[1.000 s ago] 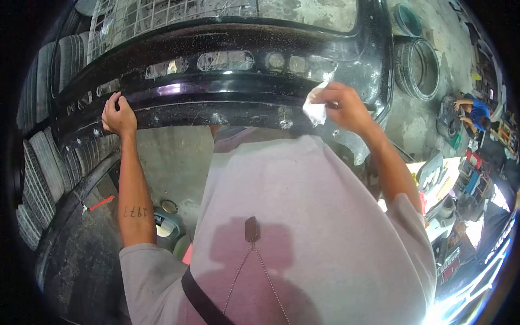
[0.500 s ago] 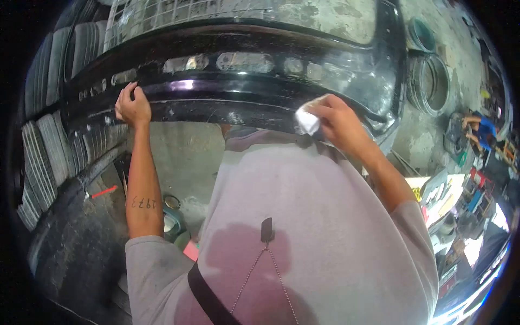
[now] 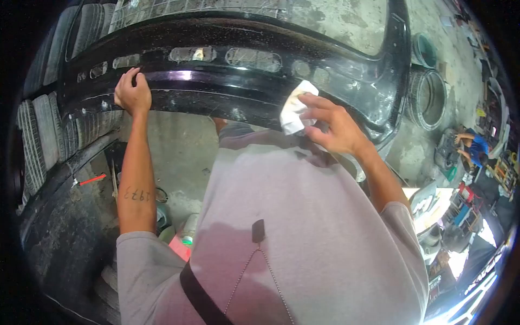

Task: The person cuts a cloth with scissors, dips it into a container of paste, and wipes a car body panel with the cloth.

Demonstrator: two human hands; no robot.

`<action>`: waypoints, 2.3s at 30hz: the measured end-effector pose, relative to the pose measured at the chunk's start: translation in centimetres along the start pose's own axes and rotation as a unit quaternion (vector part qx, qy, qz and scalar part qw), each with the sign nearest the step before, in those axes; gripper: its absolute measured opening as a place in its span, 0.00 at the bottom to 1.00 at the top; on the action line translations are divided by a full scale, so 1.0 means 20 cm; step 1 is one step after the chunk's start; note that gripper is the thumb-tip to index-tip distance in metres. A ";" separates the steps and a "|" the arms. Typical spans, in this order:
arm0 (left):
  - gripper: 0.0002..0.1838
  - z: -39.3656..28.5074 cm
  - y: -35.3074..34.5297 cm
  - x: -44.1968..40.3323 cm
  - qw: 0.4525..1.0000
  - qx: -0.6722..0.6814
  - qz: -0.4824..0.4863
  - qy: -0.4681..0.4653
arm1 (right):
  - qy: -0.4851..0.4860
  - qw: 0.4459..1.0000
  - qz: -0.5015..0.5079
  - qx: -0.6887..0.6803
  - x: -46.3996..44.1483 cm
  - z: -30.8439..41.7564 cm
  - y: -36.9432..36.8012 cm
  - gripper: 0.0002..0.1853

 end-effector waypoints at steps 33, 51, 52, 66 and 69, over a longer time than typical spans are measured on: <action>0.15 0.03 -0.02 0.02 0.999 0.009 0.017 0.042 | -0.008 0.995 -0.090 0.046 -0.20 -0.01 -0.01 0.10; 0.14 0.07 0.02 0.04 0.990 0.096 -0.072 0.078 | 0.188 0.979 -0.037 0.066 -1.13 1.00 -0.59 0.08; 0.13 0.07 0.03 0.04 0.986 0.111 -0.096 0.078 | 0.210 0.972 -0.052 0.093 -1.19 1.07 -0.63 0.09; 0.06 0.73 0.26 -0.09 0.980 0.161 -0.119 -0.003 | -0.168 0.954 -0.221 0.109 -0.30 0.21 -0.16 0.12; 0.10 0.90 0.15 -0.14 0.993 0.087 -0.078 -0.003 | -0.212 0.925 -0.286 0.131 -0.20 0.17 -0.13 0.11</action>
Point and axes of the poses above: each hand's wrist, its own x-axis away from the middle knuckle, its own y-axis out of the back of the hand, z = x × y, the point moved 9 cm from there along -x, towards the middle knuckle, and after that the axes turned 14 degrees about -y, right-handed, at the moved point
